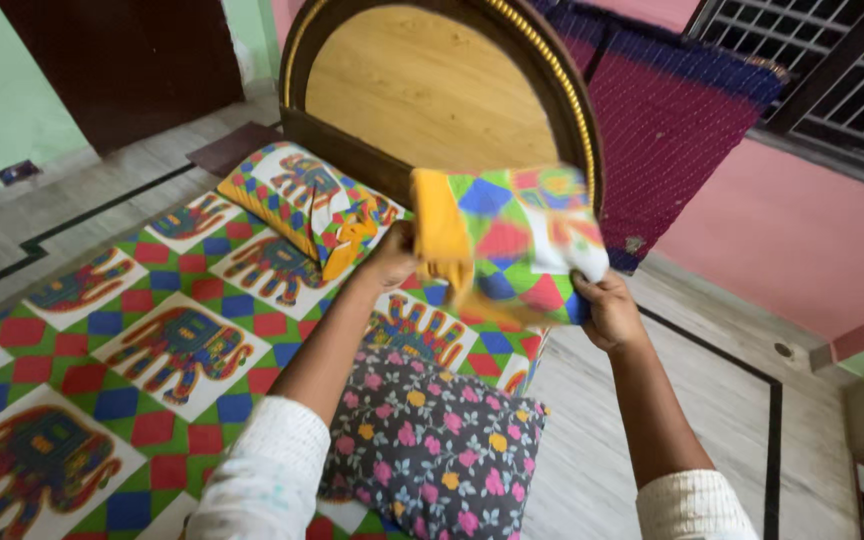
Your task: The person removes a pillowcase from a pillow by hand, folds the pillowcase, and places it on a bench.
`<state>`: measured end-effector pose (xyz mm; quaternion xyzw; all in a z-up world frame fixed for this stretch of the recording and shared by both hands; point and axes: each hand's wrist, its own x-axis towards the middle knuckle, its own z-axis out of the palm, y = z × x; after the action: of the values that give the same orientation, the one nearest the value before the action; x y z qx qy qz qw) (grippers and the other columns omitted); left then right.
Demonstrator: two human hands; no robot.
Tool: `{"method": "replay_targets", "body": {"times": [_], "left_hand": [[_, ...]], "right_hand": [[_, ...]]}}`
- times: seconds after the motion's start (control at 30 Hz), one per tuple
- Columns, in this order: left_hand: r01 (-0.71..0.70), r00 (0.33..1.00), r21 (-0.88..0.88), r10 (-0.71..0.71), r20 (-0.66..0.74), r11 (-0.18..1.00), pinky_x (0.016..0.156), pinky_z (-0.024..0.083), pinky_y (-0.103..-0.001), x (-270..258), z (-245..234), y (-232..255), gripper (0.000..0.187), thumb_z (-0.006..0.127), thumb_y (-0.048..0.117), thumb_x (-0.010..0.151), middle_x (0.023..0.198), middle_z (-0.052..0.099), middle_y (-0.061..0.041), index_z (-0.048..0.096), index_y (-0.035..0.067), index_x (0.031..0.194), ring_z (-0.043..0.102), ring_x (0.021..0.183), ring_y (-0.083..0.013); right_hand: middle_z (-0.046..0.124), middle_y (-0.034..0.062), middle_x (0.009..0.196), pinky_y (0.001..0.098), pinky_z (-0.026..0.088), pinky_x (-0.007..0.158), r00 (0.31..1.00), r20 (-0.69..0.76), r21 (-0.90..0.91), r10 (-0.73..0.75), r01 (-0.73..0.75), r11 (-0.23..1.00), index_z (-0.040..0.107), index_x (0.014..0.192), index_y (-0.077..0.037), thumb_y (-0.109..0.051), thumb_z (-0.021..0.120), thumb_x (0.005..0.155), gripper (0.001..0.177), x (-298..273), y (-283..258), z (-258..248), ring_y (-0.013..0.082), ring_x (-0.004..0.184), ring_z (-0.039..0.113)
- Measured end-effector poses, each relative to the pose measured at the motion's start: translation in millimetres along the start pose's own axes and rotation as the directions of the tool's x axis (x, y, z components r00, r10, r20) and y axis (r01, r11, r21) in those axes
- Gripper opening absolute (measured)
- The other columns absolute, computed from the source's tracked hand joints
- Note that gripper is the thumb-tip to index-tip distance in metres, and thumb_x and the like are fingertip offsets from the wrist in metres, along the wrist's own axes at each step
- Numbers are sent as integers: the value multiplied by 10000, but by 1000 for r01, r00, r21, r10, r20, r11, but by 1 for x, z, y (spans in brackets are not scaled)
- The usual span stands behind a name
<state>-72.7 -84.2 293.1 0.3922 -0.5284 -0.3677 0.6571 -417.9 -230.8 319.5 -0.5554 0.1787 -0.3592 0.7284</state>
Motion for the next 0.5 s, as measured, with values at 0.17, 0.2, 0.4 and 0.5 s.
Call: {"method": "replay_targets", "body": {"times": [0.17, 0.2, 0.4, 0.5], "left_hand": [[-102, 995, -68, 102, -6, 992, 977, 588, -315, 13, 8, 51, 274, 676, 35, 947, 1203, 754, -54, 700, 1, 1218, 712, 1089, -146], [-82, 996, -74, 80, -28, 994, 1002, 583, -306, 14, 10, 58, 266, 657, 31, 944, 1218, 758, -54, 715, 2, 1202, 720, 1106, -148], [81, 995, 85, -75, -68, 993, 932, 570, -310, 6, -7, 44, 317, 654, 37, 929, 1164, 751, -38, 708, 47, 1242, 695, 1058, -147], [216, 968, 209, -180, -176, 954, 905, 569, -319, 18, -21, 2, 354, 587, 214, 965, 1144, 763, -64, 725, 48, 1246, 699, 1045, -152]], "right_hand": [[713, 172, 1142, 420, 606, 847, 972, 112, -20, -208, 212, 977, 667, 1031, 23, 116, 603, 1005, 115, 41, 15, -40, 276, 968, 699], [725, 155, 1157, 414, 610, 848, 976, 96, 5, -195, 196, 981, 653, 1012, 2, 109, 592, 999, 124, 45, 13, -39, 264, 977, 706], [706, 75, 1083, 340, 575, 839, 994, -26, 98, -102, 104, 990, 653, 1142, -90, 43, 561, 1021, 202, 35, -5, -1, 175, 952, 692], [707, 94, 1147, 351, 550, 915, 994, -93, 47, 63, -59, 997, 654, 1173, -43, -93, 522, 1062, 180, 37, -10, 8, 175, 999, 691]]}}
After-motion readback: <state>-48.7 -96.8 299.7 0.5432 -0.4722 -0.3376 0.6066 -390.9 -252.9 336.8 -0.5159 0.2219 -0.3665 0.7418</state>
